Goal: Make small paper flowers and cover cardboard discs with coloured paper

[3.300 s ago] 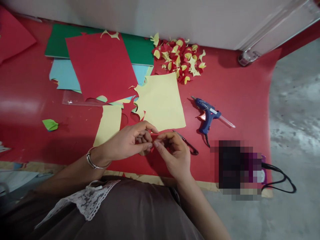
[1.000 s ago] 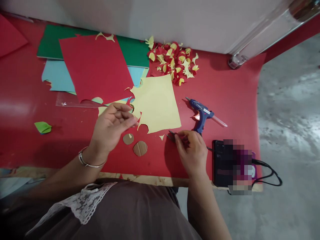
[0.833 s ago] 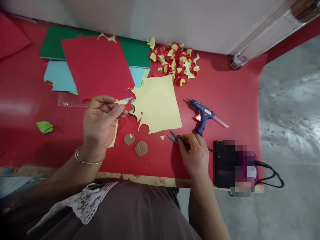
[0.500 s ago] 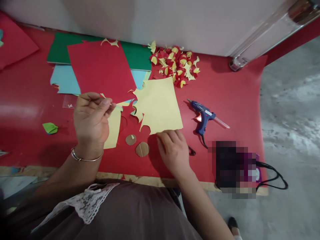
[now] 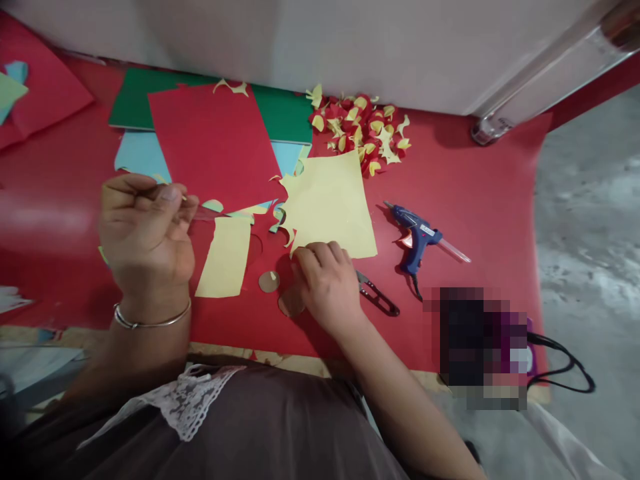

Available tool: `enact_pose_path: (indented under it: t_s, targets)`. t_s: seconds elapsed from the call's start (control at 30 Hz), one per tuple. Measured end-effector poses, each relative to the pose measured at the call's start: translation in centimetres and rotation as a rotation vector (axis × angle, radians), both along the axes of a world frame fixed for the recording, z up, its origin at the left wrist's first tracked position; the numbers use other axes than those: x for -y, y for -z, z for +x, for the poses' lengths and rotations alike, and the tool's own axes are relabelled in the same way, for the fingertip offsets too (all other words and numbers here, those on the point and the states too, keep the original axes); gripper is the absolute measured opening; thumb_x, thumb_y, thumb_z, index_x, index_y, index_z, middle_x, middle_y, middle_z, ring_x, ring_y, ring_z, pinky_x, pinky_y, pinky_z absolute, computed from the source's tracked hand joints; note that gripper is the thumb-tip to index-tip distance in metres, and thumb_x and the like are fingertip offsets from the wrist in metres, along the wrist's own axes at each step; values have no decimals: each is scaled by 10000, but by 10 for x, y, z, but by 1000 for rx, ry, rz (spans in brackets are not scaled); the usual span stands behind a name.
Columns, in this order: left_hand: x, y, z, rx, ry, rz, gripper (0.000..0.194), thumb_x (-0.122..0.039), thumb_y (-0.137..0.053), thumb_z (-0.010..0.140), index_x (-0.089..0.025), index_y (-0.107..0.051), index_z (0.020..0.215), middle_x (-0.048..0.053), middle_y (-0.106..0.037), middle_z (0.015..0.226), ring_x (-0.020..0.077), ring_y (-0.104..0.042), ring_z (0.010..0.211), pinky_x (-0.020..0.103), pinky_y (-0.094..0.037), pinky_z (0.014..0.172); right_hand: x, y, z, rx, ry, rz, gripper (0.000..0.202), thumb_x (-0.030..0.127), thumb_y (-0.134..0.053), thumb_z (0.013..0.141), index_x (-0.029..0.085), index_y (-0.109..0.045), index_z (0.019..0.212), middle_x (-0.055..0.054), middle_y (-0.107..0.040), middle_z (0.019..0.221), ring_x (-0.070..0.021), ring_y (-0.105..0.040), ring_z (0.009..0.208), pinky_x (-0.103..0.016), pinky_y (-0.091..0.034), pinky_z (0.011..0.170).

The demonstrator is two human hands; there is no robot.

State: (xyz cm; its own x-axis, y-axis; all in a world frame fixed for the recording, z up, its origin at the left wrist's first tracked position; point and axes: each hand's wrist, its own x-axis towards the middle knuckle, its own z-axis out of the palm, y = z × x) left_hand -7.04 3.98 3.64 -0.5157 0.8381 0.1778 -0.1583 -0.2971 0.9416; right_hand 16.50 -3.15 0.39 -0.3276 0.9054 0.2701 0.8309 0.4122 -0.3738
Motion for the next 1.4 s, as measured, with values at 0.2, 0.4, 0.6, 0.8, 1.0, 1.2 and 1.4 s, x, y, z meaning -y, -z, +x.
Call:
enact_pose_path:
  t_s: [0.2, 0.4, 0.6, 0.8, 1.0, 1.2, 1.4]
  targets:
    - [-13, 12, -24, 9, -73, 2, 499, -329, -996, 643, -263, -604, 946, -88, -726, 815, 105, -693, 732, 314, -599, 779, 4, -4, -50, 38, -312, 42, 188, 219, -576, 1100, 163, -732, 1188, -117, -768, 1119, -256, -586, 940, -422, -459, 809]
    - [-16, 19, -30, -24, -91, 33, 490, -332, -986, 709, -260, -587, 983, -89, -690, 857, 83, -689, 744, 303, -572, 773, -2, -1, -60, -18, -385, 151, 290, 151, -479, 1119, 190, -755, 1037, -87, -801, 1059, -229, -630, 868, -406, -455, 761]
    - [-21, 24, -32, -42, -168, 41, 555, -432, -976, 683, -249, -548, 987, -72, -671, 866, 86, -677, 726, 288, -576, 730, -11, -20, -28, -500, -7, 115, 189, 189, -587, 1081, 241, -767, 1108, -88, -799, 1035, -221, -749, 947, -370, -601, 804]
    - [-17, 19, -26, -1, -107, 33, 506, -313, -990, 661, -256, -583, 957, -80, -668, 835, 91, -674, 727, 306, -585, 769, 1, -17, -3, -552, 105, 38, 198, 192, -622, 1034, 274, -779, 1124, -62, -801, 1016, -225, -750, 883, -391, -615, 768]
    - [-1, 19, -2, -65, 212, -79, 407, -361, -1001, 707, -270, -668, 922, -40, -691, 811, 131, -690, 717, 334, -641, 739, 25, 0, 12, -284, -66, -50, 244, 149, -583, 1042, 262, -776, 1141, -90, -814, 1052, -238, -761, 945, -399, -621, 823]
    - [6, 22, 8, -93, 362, -105, 394, -366, -988, 765, -224, -668, 945, -27, -668, 800, 129, -723, 699, 289, -663, 728, 23, 0, 42, -130, 242, 5, 188, 294, -610, 1061, 243, -760, 1162, -115, -787, 1079, -283, -732, 1000, -442, -606, 891]
    - [7, 23, 6, -75, 341, -96, 357, -328, -987, 765, -204, -689, 918, -19, -689, 800, 121, -735, 695, 246, -647, 694, 6, 11, 69, 97, 558, 9, 439, 522, -681, 997, 193, -708, 1288, -189, -740, 1199, -375, -679, 1112, -496, -564, 897]
